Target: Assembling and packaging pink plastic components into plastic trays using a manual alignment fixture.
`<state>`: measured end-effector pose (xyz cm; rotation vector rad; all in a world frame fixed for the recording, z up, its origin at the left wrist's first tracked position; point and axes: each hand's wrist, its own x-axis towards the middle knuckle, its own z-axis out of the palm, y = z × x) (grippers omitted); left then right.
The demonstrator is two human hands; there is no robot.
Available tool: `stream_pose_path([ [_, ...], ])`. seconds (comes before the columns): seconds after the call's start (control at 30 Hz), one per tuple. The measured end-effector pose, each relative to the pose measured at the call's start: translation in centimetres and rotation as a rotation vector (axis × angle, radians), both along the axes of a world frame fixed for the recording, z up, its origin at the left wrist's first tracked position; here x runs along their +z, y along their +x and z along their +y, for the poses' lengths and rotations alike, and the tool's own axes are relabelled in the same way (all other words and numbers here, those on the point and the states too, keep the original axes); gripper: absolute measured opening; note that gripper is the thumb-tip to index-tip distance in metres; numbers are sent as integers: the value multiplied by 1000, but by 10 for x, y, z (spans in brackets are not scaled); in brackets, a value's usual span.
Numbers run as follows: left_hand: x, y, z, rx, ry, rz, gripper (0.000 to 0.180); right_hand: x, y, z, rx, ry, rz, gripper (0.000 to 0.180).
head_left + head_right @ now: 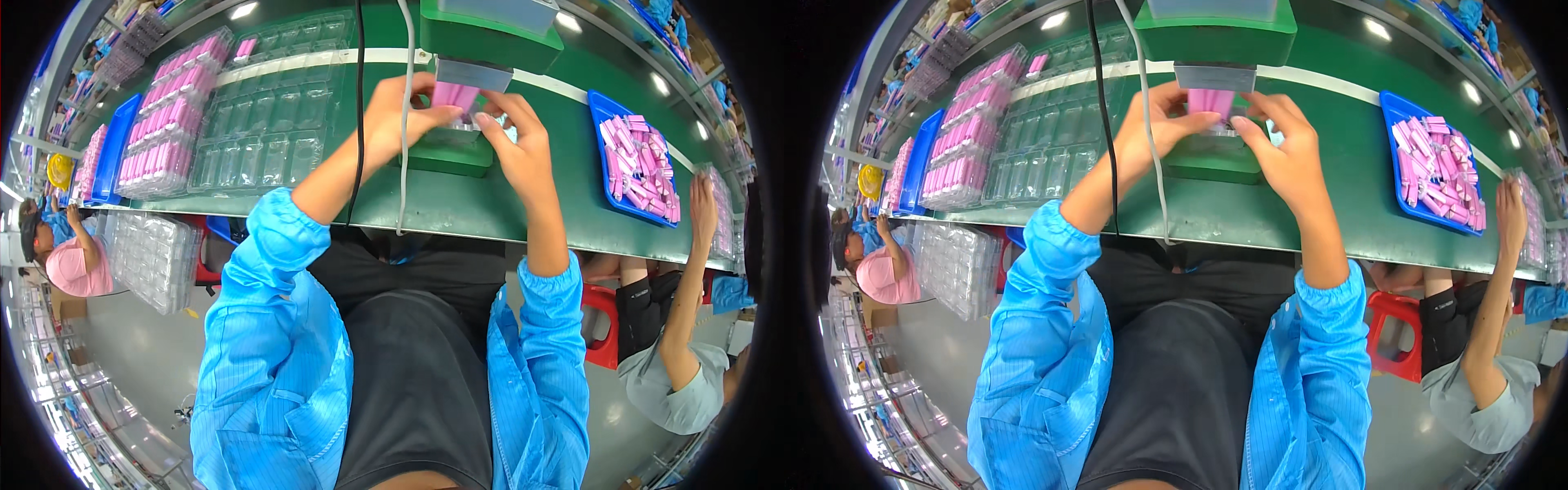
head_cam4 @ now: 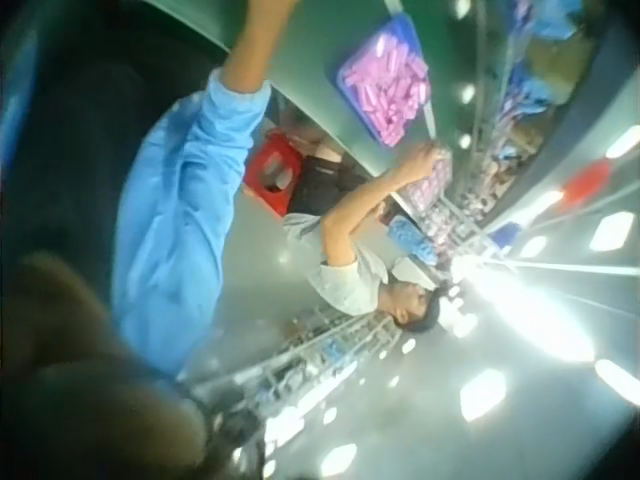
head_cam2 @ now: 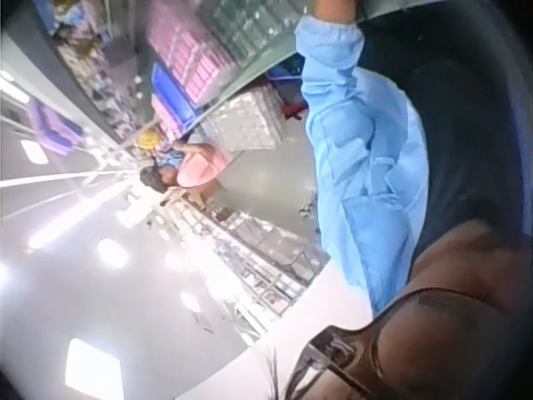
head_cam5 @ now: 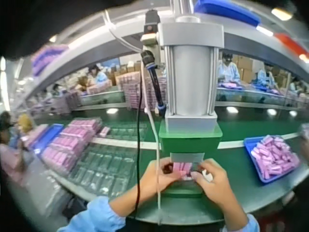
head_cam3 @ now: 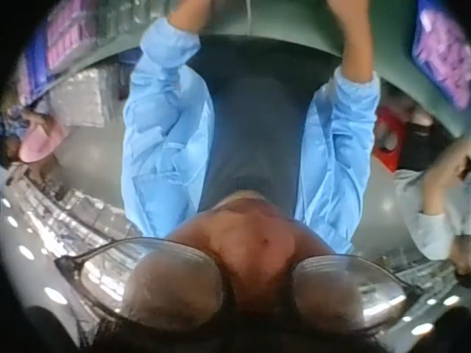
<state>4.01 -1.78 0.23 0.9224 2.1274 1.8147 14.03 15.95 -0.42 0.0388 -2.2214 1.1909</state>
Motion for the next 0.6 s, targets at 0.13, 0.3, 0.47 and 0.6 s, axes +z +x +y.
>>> stream_pose_path([
  [0.13,-8,-1,8,11,-53,89,42,1,-18,-3,96,-40,0,24],
  [0.3,-3,-6,-8,38,-29,387,31,-3,-18,-3,69,69,135,21],
  [0.47,-4,-3,-6,43,-43,493,25,7,-11,-7,17,209,172,20],
  [0.6,-11,-7,-9,55,26,718,27,8,-11,-10,14,264,208,19],
])
